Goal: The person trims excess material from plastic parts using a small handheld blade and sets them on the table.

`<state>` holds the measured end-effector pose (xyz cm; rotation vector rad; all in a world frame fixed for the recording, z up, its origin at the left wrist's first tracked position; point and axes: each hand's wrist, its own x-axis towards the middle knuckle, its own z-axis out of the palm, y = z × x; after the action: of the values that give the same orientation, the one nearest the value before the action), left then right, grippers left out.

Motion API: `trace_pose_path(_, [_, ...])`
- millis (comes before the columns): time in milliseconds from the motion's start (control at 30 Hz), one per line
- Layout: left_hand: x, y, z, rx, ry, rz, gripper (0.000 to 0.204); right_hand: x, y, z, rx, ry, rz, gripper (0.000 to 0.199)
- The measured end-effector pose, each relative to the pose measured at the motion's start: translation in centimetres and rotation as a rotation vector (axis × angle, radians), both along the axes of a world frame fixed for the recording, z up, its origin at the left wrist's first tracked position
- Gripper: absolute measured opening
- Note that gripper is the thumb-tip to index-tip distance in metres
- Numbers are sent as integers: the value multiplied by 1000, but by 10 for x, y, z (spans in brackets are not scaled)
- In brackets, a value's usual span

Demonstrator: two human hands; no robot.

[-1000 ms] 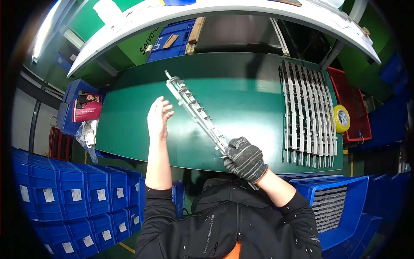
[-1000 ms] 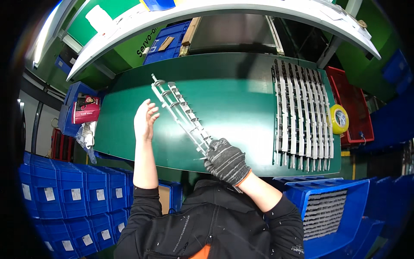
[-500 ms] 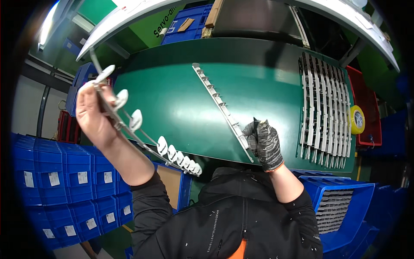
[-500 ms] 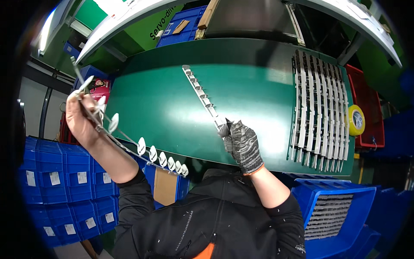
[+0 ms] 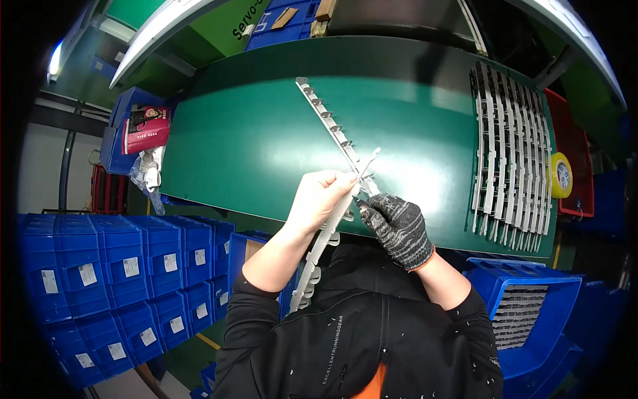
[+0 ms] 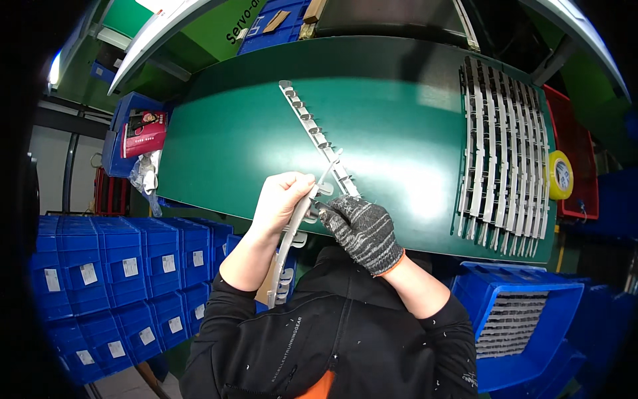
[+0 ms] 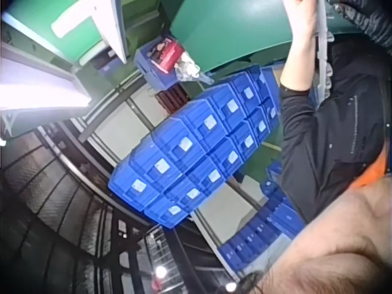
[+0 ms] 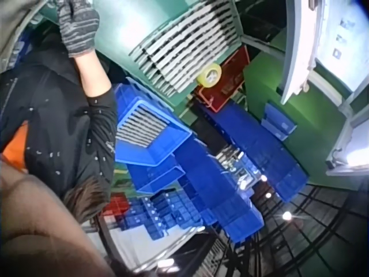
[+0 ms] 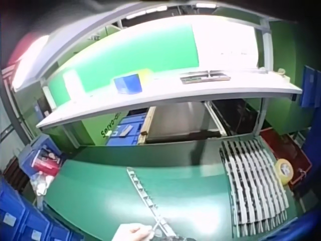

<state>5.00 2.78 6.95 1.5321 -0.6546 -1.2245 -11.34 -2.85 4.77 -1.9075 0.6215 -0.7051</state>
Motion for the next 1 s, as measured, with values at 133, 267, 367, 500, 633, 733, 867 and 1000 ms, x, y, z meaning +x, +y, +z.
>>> trace_pose_path(133, [0, -1, 1, 12, 31, -24, 25, -1, -2, 0, 77, 54, 14, 16])
trace_pose_path(267, [0, -3, -1, 31, 37, -64, 25, -5, -6, -2, 119, 51, 48, 16])
trace_pose_path(367, [-2, -5, -2, 23, 78, -72, 25, -6, -8, -2, 175, 62, 60, 17])
trace_pose_path(500, [-7, -7, 1, 30, 110, -62, 26, -10, -6, -3, -202, -81, -188, 11])
trace_pose_path(633, [-7, -3, 0, 82, 37, -113, 28, -17, -16, -6, -2, -229, -587, 7])
trace_pose_path(733, [-9, -1, 0, 71, 18, -54, 27, -18, -16, -13, 217, -176, -397, 9])
trace_pose_path(867, [10, 5, 15, 46, -140, -123, 25, -16, -13, -15, 448, -188, -329, 12])
trace_pose_path(1000, [89, 31, 72, -285, -428, 74, 29, -19, -19, -37, 754, -303, -246, 25])
